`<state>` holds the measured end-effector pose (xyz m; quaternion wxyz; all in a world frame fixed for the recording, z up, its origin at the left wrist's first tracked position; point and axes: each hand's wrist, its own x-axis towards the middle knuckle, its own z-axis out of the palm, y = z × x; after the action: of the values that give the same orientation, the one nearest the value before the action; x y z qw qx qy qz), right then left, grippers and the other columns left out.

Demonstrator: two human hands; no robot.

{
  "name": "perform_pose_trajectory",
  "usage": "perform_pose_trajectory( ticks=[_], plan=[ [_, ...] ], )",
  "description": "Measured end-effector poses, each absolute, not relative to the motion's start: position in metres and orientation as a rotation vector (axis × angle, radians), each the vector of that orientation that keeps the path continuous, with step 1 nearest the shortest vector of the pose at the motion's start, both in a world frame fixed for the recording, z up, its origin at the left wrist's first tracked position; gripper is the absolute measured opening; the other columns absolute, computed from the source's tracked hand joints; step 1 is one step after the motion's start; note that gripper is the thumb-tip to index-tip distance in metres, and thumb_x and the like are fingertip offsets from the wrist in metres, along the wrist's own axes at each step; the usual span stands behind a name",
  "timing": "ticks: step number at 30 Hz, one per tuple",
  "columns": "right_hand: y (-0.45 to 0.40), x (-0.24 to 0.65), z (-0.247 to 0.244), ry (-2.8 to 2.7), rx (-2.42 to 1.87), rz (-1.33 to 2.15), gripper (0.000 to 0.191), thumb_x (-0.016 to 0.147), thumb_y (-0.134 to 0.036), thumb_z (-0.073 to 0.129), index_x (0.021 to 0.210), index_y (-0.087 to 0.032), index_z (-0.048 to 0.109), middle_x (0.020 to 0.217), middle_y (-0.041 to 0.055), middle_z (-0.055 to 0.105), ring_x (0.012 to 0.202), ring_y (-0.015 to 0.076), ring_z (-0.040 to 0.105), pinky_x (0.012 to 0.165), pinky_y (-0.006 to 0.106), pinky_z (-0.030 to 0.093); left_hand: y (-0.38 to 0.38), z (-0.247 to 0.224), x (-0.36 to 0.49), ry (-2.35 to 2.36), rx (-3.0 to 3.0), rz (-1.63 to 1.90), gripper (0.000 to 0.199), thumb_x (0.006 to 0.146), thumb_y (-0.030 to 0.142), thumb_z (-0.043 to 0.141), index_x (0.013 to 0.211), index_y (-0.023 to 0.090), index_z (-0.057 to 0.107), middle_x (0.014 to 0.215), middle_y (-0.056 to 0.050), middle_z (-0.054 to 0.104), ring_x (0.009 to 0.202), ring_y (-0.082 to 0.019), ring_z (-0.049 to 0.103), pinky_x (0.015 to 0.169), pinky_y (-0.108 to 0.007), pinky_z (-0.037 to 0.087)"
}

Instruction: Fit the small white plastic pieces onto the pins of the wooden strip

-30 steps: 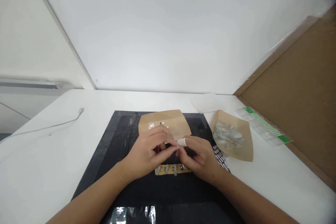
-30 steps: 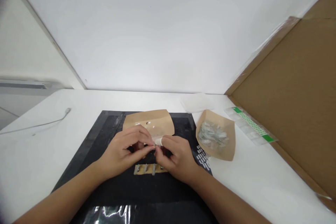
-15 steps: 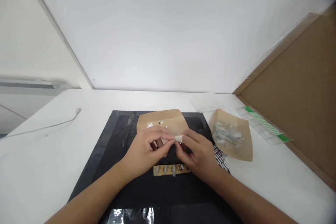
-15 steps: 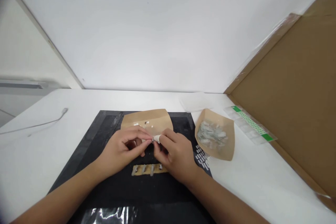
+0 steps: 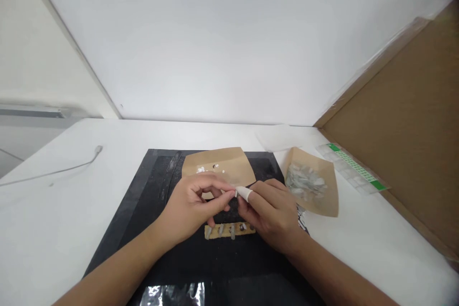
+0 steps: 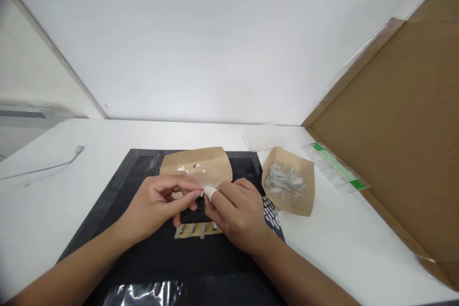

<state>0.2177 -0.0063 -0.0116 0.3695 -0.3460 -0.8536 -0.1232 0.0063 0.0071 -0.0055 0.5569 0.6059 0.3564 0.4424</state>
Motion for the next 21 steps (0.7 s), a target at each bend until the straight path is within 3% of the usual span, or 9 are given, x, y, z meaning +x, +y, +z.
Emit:
perform_pose_trajectory(
  ticks=[11,21],
  plan=[
    [-0.007,0.223,-0.004,-2.236,-0.875,-0.361,0.016,0.099,-0.014,0.066,0.084,-0.02,0.064,0.071,-0.0003,0.066,0.062,0.0139,0.055,0.067,0.033,0.042,0.0,-0.002,0.008,0.781,1.383,1.07,0.015,0.092,0.022,0.076,0.104,0.02,0.085,0.101,-0.008,0.075,0.058,-0.013,0.072,0.038,-0.02,0.064],
    [-0.01,0.222,0.0,-2.297,-0.87,-0.381,0.034,0.099,-0.014,0.065,0.068,-0.021,0.051,0.061,-0.0051,0.048,0.058,0.0127,0.039,0.064,0.033,0.034,-0.001,-0.001,0.005,0.84,1.417,0.902,0.015,0.094,0.028,0.075,0.1,0.019,0.084,0.097,-0.006,0.075,0.053,-0.014,0.074,0.039,-0.019,0.063]
  ],
)
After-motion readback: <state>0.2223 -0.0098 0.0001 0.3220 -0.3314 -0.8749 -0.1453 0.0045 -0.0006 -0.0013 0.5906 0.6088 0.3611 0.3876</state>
